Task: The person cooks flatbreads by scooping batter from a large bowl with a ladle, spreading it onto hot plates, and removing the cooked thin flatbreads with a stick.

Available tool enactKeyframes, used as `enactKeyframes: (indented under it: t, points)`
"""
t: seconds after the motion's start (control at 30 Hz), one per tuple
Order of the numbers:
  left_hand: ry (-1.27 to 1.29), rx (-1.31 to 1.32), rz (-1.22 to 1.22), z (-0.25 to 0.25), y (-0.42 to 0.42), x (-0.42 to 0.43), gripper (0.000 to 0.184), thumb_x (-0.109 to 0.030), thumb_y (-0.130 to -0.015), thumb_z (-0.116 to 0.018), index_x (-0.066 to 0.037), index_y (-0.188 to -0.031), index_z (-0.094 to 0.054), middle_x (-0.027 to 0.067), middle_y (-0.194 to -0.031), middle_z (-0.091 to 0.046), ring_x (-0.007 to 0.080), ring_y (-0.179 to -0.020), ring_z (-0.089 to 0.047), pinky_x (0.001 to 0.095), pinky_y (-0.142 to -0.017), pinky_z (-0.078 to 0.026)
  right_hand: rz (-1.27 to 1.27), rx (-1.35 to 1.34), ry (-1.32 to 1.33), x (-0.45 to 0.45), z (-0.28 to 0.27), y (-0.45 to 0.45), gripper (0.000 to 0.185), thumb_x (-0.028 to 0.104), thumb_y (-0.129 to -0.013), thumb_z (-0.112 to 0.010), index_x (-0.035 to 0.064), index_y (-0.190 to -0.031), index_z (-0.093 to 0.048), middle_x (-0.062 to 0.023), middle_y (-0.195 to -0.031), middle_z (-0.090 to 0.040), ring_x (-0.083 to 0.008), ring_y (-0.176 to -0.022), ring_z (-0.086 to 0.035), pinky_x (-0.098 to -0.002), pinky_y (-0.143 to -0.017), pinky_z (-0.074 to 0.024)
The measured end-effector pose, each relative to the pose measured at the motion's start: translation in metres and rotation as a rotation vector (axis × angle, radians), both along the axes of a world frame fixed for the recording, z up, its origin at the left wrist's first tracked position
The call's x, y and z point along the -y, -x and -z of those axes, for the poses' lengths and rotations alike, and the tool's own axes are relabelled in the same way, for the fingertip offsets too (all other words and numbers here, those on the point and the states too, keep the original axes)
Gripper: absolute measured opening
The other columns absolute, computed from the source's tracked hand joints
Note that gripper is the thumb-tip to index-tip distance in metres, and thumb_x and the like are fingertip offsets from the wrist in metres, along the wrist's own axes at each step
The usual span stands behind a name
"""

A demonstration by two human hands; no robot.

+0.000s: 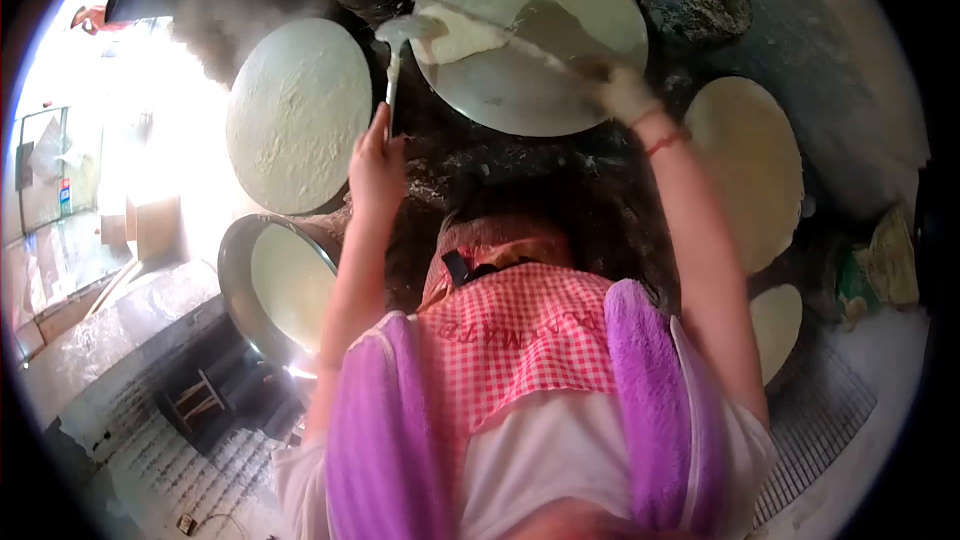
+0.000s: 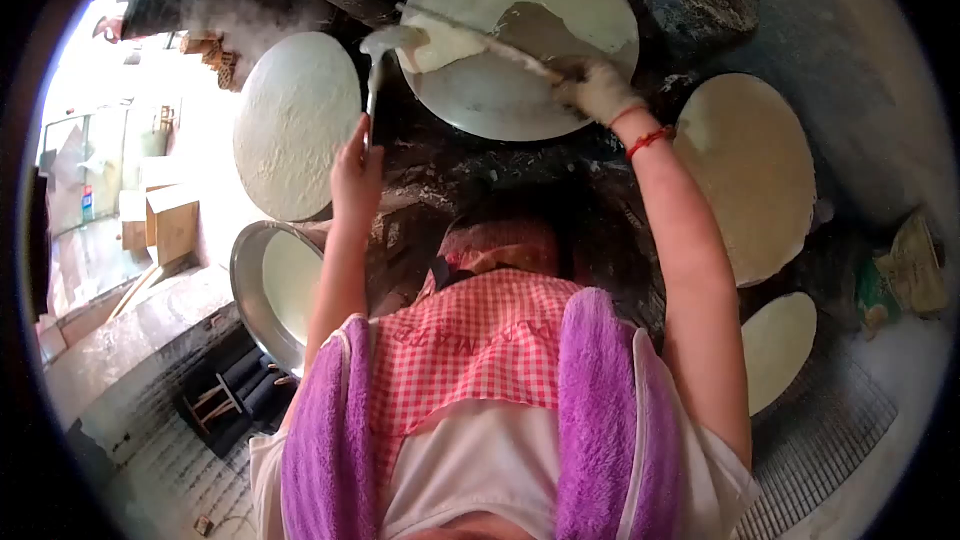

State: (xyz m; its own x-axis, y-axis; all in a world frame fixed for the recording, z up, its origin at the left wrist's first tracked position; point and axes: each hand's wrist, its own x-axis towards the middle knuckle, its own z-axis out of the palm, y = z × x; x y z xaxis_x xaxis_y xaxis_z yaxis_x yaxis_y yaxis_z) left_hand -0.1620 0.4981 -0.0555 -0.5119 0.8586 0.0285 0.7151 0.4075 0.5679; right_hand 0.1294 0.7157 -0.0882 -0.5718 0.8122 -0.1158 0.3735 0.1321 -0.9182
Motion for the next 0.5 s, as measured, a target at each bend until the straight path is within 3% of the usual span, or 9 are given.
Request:
enactKeyframes:
  t: [0.03, 0.1, 0.17, 0.23, 0.3, 0.37, 0.4, 0.47, 0.5]
  points:
    - [-0.029, 0.039, -0.005, 0.006, -0.007, 0.011, 0.05, -0.012, -0.087, -0.061, -0.015, -0.135, -0.051, 0.0136, -0.085, -0.057, 0.0222, -0.075, -0.055, 0.0335, -0.072, -0.045, 0.026, 0.093, 0.052, 0.012, 0.004, 0.001, 0.036, 0.013, -0.078, -0.07, 0.0067, -0.113, -0.066, -0.0064, -0.095, -0.069, -0.0131, -0.073, -0.062, -0.0257, -0.07, -0.05]
    - [-0.026, 0.109, -0.023, 0.002, -0.029, 0.036, 0.049, -0.01, -0.087, -0.06, -0.013, -0.136, -0.05, 0.0127, -0.088, -0.059, 0.0201, -0.076, -0.055, 0.0311, -0.073, -0.045, 0.065, 0.106, 0.507, 0.04, -0.031, -0.009, 0.035, 0.014, -0.079, -0.071, 0.0071, -0.114, -0.066, -0.0059, -0.096, -0.069, -0.0101, -0.07, -0.06, -0.0246, -0.069, -0.0491]
    - [-0.09, 0.16, 0.077, 0.005, -0.041, 0.065, 0.049, -0.004, -0.087, -0.059, -0.007, -0.135, -0.05, 0.0109, -0.093, -0.06, 0.0173, -0.079, -0.055, 0.0278, -0.073, -0.045, 0.05, 0.133, 0.456, 0.067, -0.014, -0.047, 0.037, 0.011, -0.079, -0.072, 0.0063, -0.115, -0.065, -0.0034, -0.097, -0.069, -0.0068, -0.069, -0.057, -0.0248, -0.066, -0.0489]
    - [-0.016, 0.244, 0.13, 0.005, -0.055, 0.088, 0.051, -0.001, -0.085, -0.06, -0.009, -0.134, -0.051, 0.0118, -0.094, -0.06, 0.0203, -0.078, -0.055, 0.0291, -0.072, -0.046, 0.2, 0.087, 0.505, 0.119, -0.014, -0.08, 0.043, 0.007, -0.077, -0.073, 0.0054, -0.118, -0.062, -0.0036, -0.096, -0.068, -0.0087, -0.071, -0.058, -0.0267, -0.068, -0.0504]
    - [-0.02, 0.28, 0.26, -0.007, -0.071, 0.093, 0.053, 0.001, -0.083, -0.061, -0.01, -0.134, -0.051, 0.0132, -0.092, -0.059, 0.0238, -0.076, -0.057, 0.0315, -0.071, -0.047, 0.197, 0.042, 0.219, 0.173, 0.035, -0.115, 0.05, 0.003, -0.076, -0.074, 0.0056, -0.124, -0.058, -0.0055, -0.101, -0.066, -0.0098, -0.079, -0.06, -0.0268, -0.072, -0.0516]
    - [0.06, 0.393, 0.363, 0.002, -0.074, 0.088, 0.054, 0.003, -0.081, -0.061, -0.009, -0.133, -0.052, 0.0166, -0.093, -0.059, 0.028, -0.081, -0.059, 0.0345, -0.074, -0.048, 0.381, 0.39, 0.315, 0.221, 0.075, -0.123, 0.052, 0.003, -0.077, -0.074, 0.0073, -0.125, -0.056, -0.0075, -0.103, -0.065, -0.0144, -0.089, -0.061, -0.029, -0.076, -0.0529]
    - [-0.023, 0.374, 0.447, 0.011, -0.073, 0.077, 0.054, 0.002, -0.082, -0.061, -0.009, -0.134, -0.051, 0.0154, -0.092, -0.059, 0.0258, -0.08, -0.059, 0.033, -0.074, -0.047, 0.551, 0.193, 0.625, 0.236, 0.108, -0.124, 0.045, 0.003, -0.078, -0.073, 0.0046, -0.12, -0.057, -0.0095, -0.103, -0.064, -0.0191, -0.09, -0.062, -0.0329, -0.073, -0.0551]
    - [-0.107, 0.45, 0.53, 0.033, -0.064, 0.052, 0.053, 0.0, -0.084, -0.062, -0.008, -0.135, -0.049, 0.0115, -0.09, -0.059, 0.02, -0.08, -0.058, 0.03, -0.075, -0.047, 0.824, -0.309, 0.611, 0.252, 0.126, -0.088, 0.035, 0.005, -0.081, -0.071, 0.0006, -0.113, -0.057, -0.0122, -0.093, -0.064, -0.0233, -0.078, -0.066, -0.0358, -0.066, -0.0575]
    - [-0.137, 0.533, 0.53, 0.04, -0.061, 0.043, 0.052, -0.001, -0.086, -0.062, -0.007, -0.135, -0.049, 0.0087, -0.089, -0.059, 0.0165, -0.08, -0.057, 0.0283, -0.075, -0.046, 0.891, -0.393, 0.676, 0.237, 0.118, -0.062, 0.033, 0.006, -0.082, -0.071, 0.0006, -0.111, -0.058, -0.0128, -0.091, -0.064, -0.0232, -0.074, -0.066, -0.0354, -0.064, -0.058]
